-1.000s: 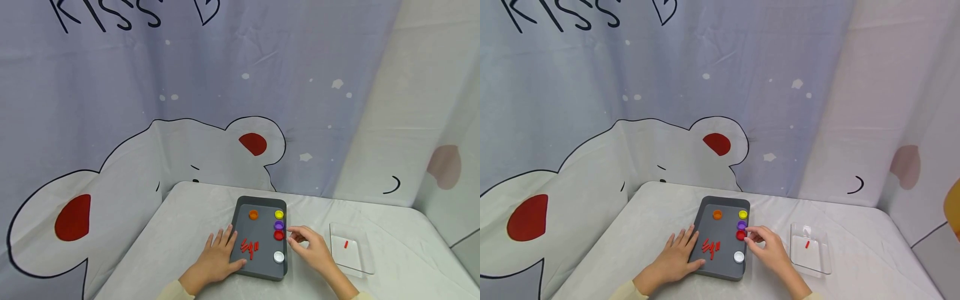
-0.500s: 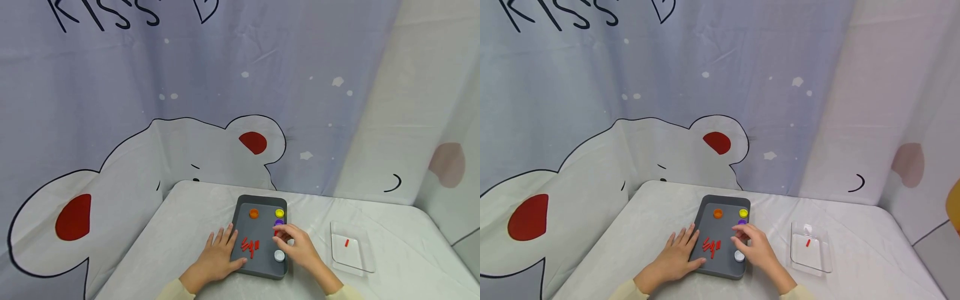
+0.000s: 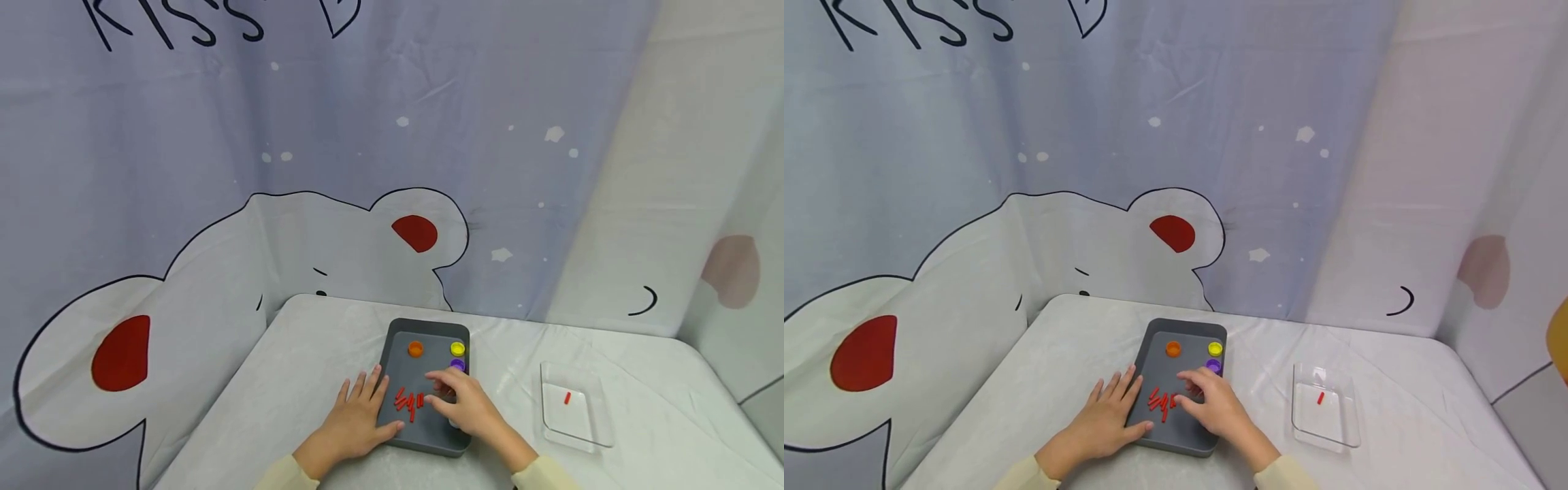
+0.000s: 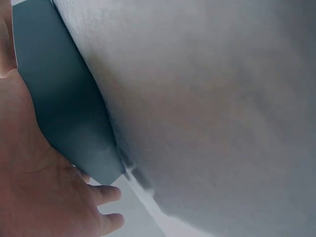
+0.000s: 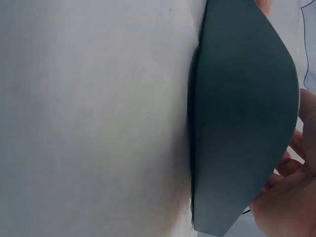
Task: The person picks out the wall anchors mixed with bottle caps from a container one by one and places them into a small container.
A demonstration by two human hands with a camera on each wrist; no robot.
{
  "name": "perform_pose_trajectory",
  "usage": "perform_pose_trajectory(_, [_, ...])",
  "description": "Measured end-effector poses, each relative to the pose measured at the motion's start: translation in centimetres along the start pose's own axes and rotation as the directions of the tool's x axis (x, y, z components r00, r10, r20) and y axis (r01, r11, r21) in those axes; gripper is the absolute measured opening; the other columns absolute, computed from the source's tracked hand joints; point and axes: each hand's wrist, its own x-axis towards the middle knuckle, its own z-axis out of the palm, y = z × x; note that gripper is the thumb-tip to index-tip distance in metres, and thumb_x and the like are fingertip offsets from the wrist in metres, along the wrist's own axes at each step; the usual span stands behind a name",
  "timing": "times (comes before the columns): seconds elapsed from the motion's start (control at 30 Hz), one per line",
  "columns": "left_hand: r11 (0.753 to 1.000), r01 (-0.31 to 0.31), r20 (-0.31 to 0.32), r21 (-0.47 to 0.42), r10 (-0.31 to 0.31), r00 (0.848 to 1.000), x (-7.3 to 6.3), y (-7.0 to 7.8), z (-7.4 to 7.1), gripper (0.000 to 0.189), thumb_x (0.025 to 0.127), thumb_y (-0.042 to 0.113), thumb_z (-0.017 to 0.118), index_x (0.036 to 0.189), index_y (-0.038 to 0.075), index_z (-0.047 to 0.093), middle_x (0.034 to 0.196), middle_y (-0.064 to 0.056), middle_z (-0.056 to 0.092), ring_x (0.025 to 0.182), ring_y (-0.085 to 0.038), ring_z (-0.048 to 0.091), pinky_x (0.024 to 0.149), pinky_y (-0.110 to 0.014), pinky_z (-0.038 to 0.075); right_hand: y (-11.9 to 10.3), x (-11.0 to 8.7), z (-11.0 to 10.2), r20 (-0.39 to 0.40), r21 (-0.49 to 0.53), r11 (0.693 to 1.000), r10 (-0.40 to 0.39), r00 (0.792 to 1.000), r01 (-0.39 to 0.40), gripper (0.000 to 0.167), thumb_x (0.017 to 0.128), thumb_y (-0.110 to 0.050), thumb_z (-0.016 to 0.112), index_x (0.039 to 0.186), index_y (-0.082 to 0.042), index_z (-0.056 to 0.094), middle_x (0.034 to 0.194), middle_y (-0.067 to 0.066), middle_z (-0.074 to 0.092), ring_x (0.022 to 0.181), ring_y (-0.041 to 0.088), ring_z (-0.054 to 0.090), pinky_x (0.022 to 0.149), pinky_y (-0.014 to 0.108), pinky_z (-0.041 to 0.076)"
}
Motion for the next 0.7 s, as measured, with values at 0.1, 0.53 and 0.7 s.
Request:
perform_pose_trajectory(0.1, [1.0,-0.001,-0.004,0.018,0.001,1.0,0.1,-0.2,0.3,0.092,0.095,0.071,0.049,0.157,0.005,0.036,0.167,-0.016,0.021,0.15,-0.045,0.025,0.116,-0.067,0.017,0.0,0.3,0.3,0.06,-0.072,0.997,0.032,0.998,-0.028,0.039,0.09,-0.025,0.079,0.123,-0.007,0.071,0.1,0.003,0.067,0.089,0.014,0.063,0.077,0.029,0.055])
perform_pose_trajectory(0.53, [1.0,0.0,0.019,0.024,0.0,1.0,-0.1,0.0,-0.1,0.092,0.094,0.072,0.049,0.158,0.006,0.035,0.168,-0.015,0.019,0.15,-0.044,0.025,0.117,-0.066,0.018,-0.2,1.8,0.8,0.221,-0.353,0.936,0.085,0.972,-0.002,0.043,0.083,-0.035,0.084,0.119,-0.013,0.075,0.098,0.0,0.065,0.081,0.012,0.059,0.075,0.036,0.053])
perform_pose_trajectory(0.7, [0.999,0.001,0.02,0.042,-0.002,1.0,-0.1,0.0,0.0,0.093,0.094,0.073,0.047,0.158,0.007,0.034,0.168,-0.014,0.019,0.15,-0.043,0.025,0.117,-0.066,0.018,0.0,1.8,1.6,0.213,-0.462,0.886,0.081,0.974,0.027,0.045,0.08,-0.045,0.084,0.115,-0.016,0.078,0.098,-0.001,0.068,0.083,0.016,0.064,0.077,0.039,0.055])
